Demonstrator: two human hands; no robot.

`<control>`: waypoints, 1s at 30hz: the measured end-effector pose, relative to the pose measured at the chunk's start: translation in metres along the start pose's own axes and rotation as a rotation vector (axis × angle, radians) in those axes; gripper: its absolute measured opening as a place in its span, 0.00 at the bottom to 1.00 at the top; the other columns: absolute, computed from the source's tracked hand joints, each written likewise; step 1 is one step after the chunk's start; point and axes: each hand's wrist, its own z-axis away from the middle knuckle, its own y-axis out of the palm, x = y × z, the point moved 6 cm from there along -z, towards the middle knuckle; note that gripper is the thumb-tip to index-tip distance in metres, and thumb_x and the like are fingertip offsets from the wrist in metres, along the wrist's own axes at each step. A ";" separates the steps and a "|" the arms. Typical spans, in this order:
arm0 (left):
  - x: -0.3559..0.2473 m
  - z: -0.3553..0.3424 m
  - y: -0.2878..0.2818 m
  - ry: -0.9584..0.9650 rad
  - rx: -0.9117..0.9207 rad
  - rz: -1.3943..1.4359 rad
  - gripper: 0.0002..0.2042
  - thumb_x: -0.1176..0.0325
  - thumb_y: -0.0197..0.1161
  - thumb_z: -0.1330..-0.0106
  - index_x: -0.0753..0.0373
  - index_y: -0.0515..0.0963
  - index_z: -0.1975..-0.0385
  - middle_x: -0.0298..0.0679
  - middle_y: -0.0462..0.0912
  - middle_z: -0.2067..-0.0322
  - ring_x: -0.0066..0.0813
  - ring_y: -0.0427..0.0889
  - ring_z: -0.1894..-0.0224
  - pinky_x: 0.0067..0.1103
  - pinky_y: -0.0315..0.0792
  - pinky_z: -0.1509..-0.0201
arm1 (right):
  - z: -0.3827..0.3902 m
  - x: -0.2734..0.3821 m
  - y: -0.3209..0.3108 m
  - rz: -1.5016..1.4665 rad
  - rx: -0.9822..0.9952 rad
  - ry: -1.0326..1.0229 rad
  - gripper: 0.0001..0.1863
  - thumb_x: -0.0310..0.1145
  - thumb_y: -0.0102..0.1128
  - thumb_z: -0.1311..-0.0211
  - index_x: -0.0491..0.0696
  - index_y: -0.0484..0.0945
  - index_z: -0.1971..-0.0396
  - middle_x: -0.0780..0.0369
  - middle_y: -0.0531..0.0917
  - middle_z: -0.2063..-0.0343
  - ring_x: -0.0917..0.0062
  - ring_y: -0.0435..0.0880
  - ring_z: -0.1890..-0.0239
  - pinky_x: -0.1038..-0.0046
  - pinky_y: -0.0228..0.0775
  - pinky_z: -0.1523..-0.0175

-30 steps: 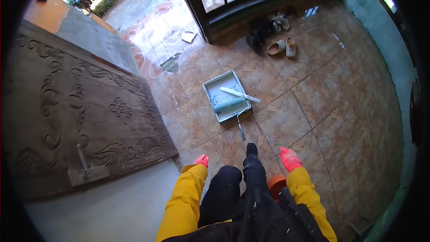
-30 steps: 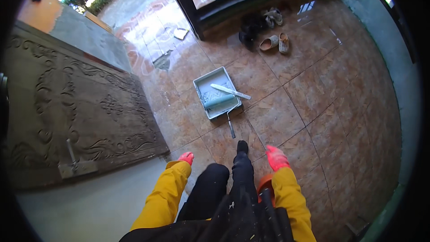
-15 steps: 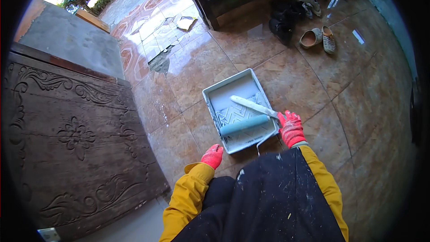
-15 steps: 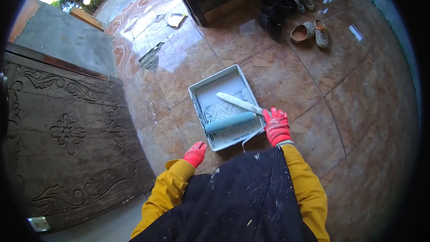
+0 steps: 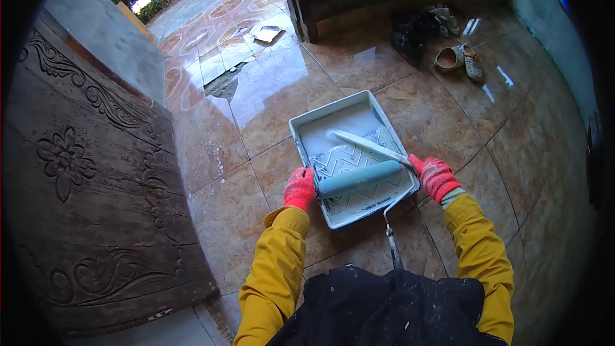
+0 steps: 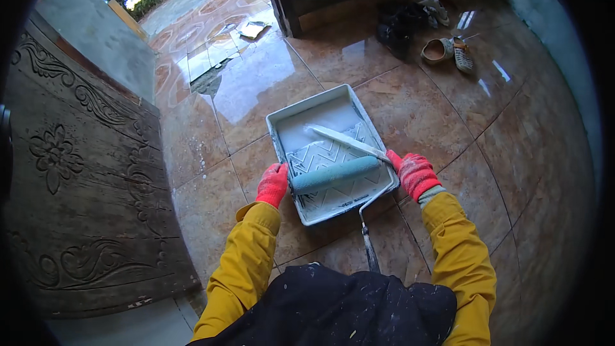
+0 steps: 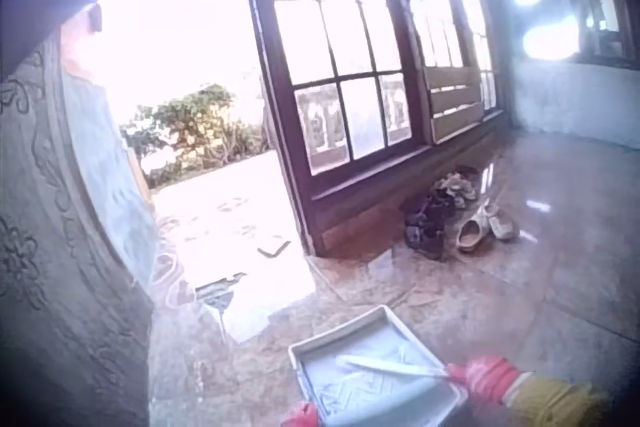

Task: The person stirs a bucket of white paint with a long stick, scrapes excess paint into a paint tray containing a roller, and places a lid on the bucket.

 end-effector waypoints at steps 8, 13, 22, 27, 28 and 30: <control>0.012 0.003 0.002 -0.079 0.131 0.023 0.21 0.49 0.50 0.36 0.63 0.76 0.65 0.51 0.80 0.62 0.49 0.77 0.55 0.35 0.70 0.52 | 0.013 0.057 -0.057 -0.444 -0.079 -0.094 0.23 0.39 0.53 0.37 0.63 0.68 0.41 0.50 0.78 0.71 0.52 0.78 0.67 0.58 0.70 0.61; 0.046 0.017 0.006 -0.168 0.133 0.157 0.20 0.49 0.51 0.37 0.63 0.78 0.68 0.49 0.81 0.65 0.47 0.79 0.57 0.35 0.71 0.53 | 0.046 0.102 -0.087 -0.312 -0.124 -0.120 0.21 0.36 0.56 0.41 0.62 0.73 0.45 0.53 0.78 0.76 0.58 0.79 0.72 0.62 0.70 0.67; 0.060 0.056 0.014 -0.225 0.154 0.251 0.20 0.49 0.52 0.37 0.63 0.77 0.70 0.47 0.81 0.69 0.45 0.80 0.62 0.34 0.71 0.57 | 0.057 0.095 -0.086 -0.148 -0.187 0.081 0.23 0.36 0.59 0.43 0.64 0.73 0.45 0.56 0.76 0.77 0.61 0.78 0.73 0.62 0.69 0.68; 0.064 0.074 0.014 -0.254 0.169 0.327 0.19 0.50 0.54 0.37 0.63 0.77 0.71 0.46 0.81 0.70 0.44 0.80 0.64 0.33 0.71 0.58 | 0.081 0.115 -0.080 -0.233 -0.237 -0.029 0.23 0.37 0.60 0.43 0.64 0.73 0.45 0.57 0.76 0.78 0.62 0.78 0.75 0.63 0.69 0.70; 0.065 0.077 0.013 -0.250 0.162 0.330 0.19 0.50 0.54 0.37 0.63 0.77 0.71 0.46 0.81 0.70 0.43 0.80 0.64 0.32 0.71 0.58 | 0.087 0.119 -0.077 -0.311 -0.243 -0.075 0.23 0.38 0.60 0.42 0.64 0.73 0.45 0.57 0.75 0.80 0.61 0.78 0.76 0.62 0.69 0.71; 0.067 0.081 0.013 -0.253 0.151 0.335 0.19 0.51 0.54 0.37 0.63 0.77 0.71 0.46 0.81 0.70 0.43 0.80 0.65 0.32 0.71 0.59 | 0.100 0.122 -0.087 -0.281 -0.255 -0.092 0.23 0.37 0.61 0.43 0.64 0.74 0.46 0.58 0.75 0.80 0.63 0.78 0.76 0.63 0.69 0.72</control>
